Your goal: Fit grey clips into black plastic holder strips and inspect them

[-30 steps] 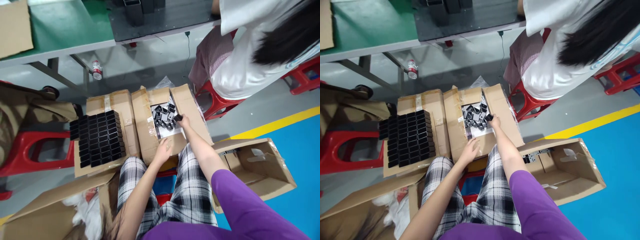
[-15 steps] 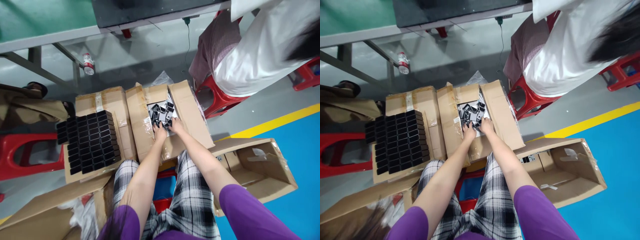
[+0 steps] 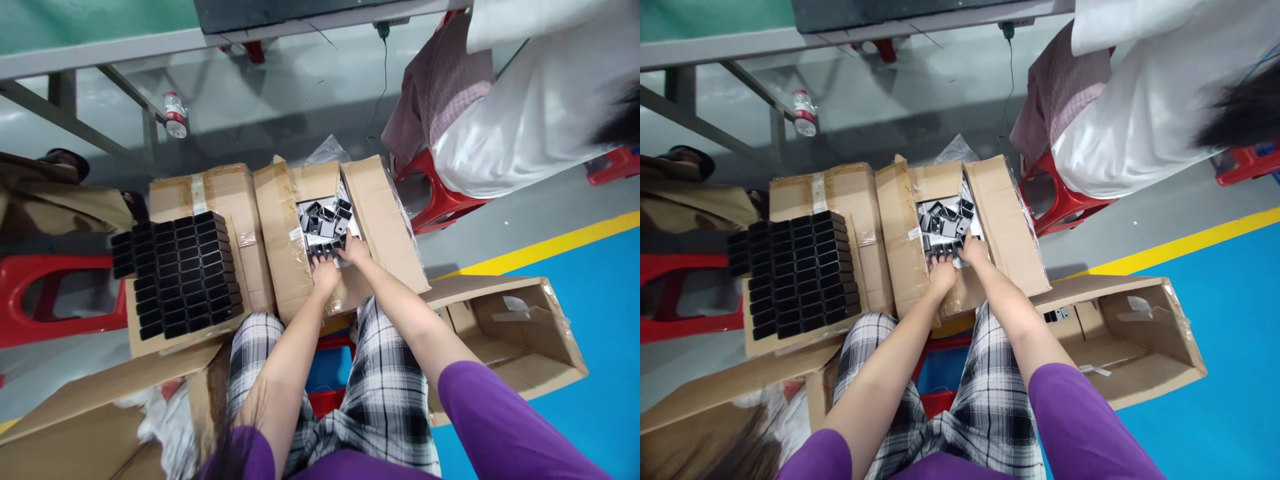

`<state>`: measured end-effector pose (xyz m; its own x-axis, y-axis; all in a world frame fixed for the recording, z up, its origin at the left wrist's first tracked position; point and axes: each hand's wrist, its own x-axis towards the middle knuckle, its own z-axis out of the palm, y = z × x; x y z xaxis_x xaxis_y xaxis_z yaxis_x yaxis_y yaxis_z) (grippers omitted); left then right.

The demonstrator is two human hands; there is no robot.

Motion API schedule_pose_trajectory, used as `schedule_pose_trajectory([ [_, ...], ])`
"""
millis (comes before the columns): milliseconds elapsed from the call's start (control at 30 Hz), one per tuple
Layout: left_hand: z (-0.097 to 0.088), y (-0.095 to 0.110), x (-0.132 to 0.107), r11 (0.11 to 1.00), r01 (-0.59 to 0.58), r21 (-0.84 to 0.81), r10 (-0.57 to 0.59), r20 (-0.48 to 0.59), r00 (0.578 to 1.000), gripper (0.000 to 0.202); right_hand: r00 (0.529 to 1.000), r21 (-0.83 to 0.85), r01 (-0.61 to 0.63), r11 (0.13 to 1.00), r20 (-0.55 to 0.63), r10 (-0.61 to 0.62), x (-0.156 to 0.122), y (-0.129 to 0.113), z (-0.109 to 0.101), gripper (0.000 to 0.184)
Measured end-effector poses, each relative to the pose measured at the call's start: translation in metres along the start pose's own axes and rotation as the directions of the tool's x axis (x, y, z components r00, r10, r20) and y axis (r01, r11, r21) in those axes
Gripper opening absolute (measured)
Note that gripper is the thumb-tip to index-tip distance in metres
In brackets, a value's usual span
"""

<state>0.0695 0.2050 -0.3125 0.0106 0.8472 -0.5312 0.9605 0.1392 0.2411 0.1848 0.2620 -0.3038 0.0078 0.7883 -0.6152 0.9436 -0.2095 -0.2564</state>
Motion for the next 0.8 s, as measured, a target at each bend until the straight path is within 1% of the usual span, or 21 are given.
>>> schedule_pose_trajectory([
  [100,0.001,0.001,-0.004,0.999,0.005,-0.036,-0.004,0.042,0.999,0.047,1.000,0.024,-0.024,0.999,-0.003,0.024,-0.002,-0.012,0.004,0.092],
  [233,0.002,0.004,-0.017,0.994,-0.002,-0.109,0.010,0.068,0.998,0.062,0.996,0.076,-0.090,0.993,-0.020,0.091,0.001,-0.028,0.013,0.112],
  [267,0.000,0.004,-0.023,0.991,-0.018,-0.130,0.027,0.066,0.997,0.064,0.993,0.098,-0.107,0.989,-0.027,0.111,0.002,-0.030,0.014,0.114],
  [333,-0.005,0.000,-0.041,0.982,-0.063,-0.177,0.073,0.051,0.996,0.066,0.990,0.155,-0.127,0.980,-0.042,0.135,0.003,-0.029,0.011,0.111],
  [400,-0.016,-0.012,-0.065,0.967,-0.112,-0.231,0.121,0.024,0.992,0.063,0.989,0.230,-0.115,0.966,-0.060,0.132,-0.001,-0.021,-0.001,0.104],
  [467,-0.031,-0.033,-0.093,0.945,-0.149,-0.290,0.153,-0.010,0.988,0.060,0.992,0.323,-0.053,0.945,-0.096,0.088,-0.014,-0.011,-0.020,0.096],
  [533,-0.047,-0.058,-0.125,0.920,-0.177,-0.350,0.167,-0.058,0.984,0.056,0.988,0.400,0.055,0.915,-0.152,0.007,-0.041,-0.001,-0.039,0.083],
  [567,-0.054,-0.070,-0.141,0.904,-0.186,-0.384,0.165,-0.086,0.982,0.055,0.983,0.448,0.123,0.886,-0.178,-0.047,-0.061,0.002,-0.047,0.074],
  [600,-0.062,-0.080,-0.157,0.875,-0.199,-0.442,0.160,-0.125,0.979,0.058,0.975,0.511,0.192,0.838,-0.196,-0.104,-0.084,0.003,-0.052,0.066],
  [633,-0.069,-0.087,-0.172,0.819,-0.225,-0.528,0.150,-0.180,0.972,0.063,0.963,0.592,0.263,0.762,-0.211,-0.168,-0.109,0.003,-0.054,0.060],
  [667,-0.077,-0.091,-0.188,0.765,-0.266,-0.587,0.151,-0.238,0.959,0.070,0.939,0.754,0.338,0.564,-0.231,-0.254,-0.137,0.000,-0.053,0.058],
  [700,-0.085,-0.091,-0.203,0.717,-0.324,-0.617,0.163,-0.304,0.939,0.077,0.911,0.871,0.361,0.335,-0.251,-0.327,-0.165,-0.004,-0.049,0.060],
  [733,-0.094,-0.089,-0.219,0.683,-0.395,-0.615,0.191,-0.372,0.908,0.086,0.887,0.932,0.340,0.124,-0.274,-0.372,-0.193,-0.010,-0.044,0.063],
  [767,-0.104,-0.084,-0.233,0.670,-0.474,-0.571,0.237,-0.441,0.866,0.094,0.879,0.957,0.287,-0.044,-0.281,-0.386,-0.220,-0.018,-0.038,0.064],
  [800,-0.114,-0.078,-0.248,0.665,-0.555,-0.499,0.296,-0.506,0.810,0.102,0.877,0.962,0.222,-0.157,-0.268,-0.399,-0.244,-0.026,-0.032,0.063],
])
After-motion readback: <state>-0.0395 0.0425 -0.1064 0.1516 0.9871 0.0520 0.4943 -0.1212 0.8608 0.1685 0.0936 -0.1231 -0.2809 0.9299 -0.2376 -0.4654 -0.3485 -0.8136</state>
